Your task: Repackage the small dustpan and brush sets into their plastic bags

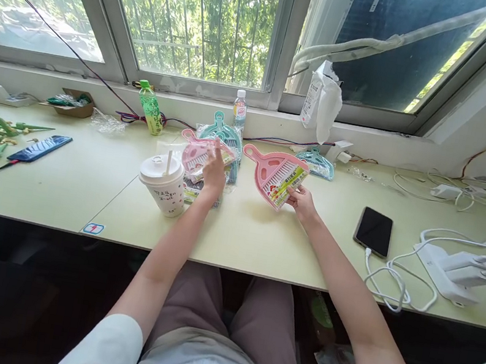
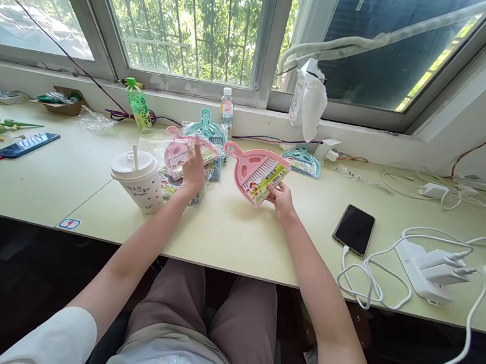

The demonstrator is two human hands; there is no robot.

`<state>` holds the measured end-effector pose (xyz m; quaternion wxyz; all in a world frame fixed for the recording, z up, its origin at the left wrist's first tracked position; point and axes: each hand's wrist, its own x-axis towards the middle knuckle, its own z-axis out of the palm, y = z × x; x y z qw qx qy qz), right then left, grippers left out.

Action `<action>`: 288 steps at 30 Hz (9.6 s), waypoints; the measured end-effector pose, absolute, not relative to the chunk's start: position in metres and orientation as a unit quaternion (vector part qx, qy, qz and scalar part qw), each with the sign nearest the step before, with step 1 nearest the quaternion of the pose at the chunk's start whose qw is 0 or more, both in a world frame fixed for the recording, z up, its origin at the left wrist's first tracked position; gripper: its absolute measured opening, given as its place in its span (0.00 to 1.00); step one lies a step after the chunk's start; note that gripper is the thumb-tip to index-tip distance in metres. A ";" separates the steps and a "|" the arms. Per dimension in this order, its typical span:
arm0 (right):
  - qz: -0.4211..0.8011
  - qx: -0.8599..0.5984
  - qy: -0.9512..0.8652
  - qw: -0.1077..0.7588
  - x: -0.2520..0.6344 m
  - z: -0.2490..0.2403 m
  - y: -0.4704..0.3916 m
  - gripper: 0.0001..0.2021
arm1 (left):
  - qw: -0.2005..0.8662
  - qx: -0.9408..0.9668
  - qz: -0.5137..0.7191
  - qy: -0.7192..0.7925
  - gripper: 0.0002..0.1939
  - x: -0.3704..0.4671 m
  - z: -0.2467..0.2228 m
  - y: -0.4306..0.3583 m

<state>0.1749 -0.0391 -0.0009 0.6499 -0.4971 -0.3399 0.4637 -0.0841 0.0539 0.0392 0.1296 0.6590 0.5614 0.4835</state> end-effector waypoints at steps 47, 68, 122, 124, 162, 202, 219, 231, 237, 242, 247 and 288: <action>0.471 -0.545 -0.351 0.598 0.173 -0.005 -0.038 0.09 | -0.007 0.757 0.327 0.566 0.27 -0.071 0.022 0.056; 0.449 -0.550 -0.298 0.637 0.177 -0.006 -0.036 0.09 | -0.068 0.796 0.289 0.528 0.26 -0.066 0.021 0.050; 0.443 -0.481 -0.378 0.656 0.157 0.004 -0.046 0.18 | -0.017 0.801 0.365 0.475 0.22 -0.054 0.035 0.029; 0.450 -0.477 -0.386 0.649 0.155 0.003 -0.047 0.20 | -0.017 0.812 0.357 0.460 0.21 -0.052 0.034 0.028; 0.435 -0.446 -0.337 0.706 0.162 -0.003 -0.041 0.13 | 0.771 0.476 0.373 0.201 0.20 -0.012 0.010 0.019; 0.432 -0.425 -0.284 0.743 0.156 -0.007 -0.040 0.08 | 0.797 0.551 0.159 0.190 0.20 -0.006 -0.001 -0.013; 0.428 -0.450 -0.311 0.719 0.161 -0.006 -0.042 0.10 | 0.712 0.528 0.399 0.233 0.30 -0.007 0.010 -0.011; 0.446 -0.438 -0.313 0.715 0.155 -0.006 -0.040 0.09 | 0.661 0.545 0.445 0.261 0.27 -0.007 0.007 -0.009; 0.463 -0.447 -0.330 0.690 0.155 0.001 -0.041 0.12 | 0.653 0.535 0.449 0.293 0.23 -0.007 0.011 -0.009; 0.462 -0.446 -0.331 0.692 0.154 0.001 -0.043 0.13 | 0.654 0.547 0.444 0.277 0.25 -0.010 0.014 -0.009; 0.445 -0.459 -0.328 0.695 0.154 -0.003 -0.042 0.13 | 0.656 0.560 0.435 0.259 0.28 -0.011 0.011 -0.007; 0.457 -0.461 -0.319 0.690 0.157 -0.002 -0.042 0.09 | 0.662 0.563 0.413 0.274 0.26 -0.010 0.005 -0.002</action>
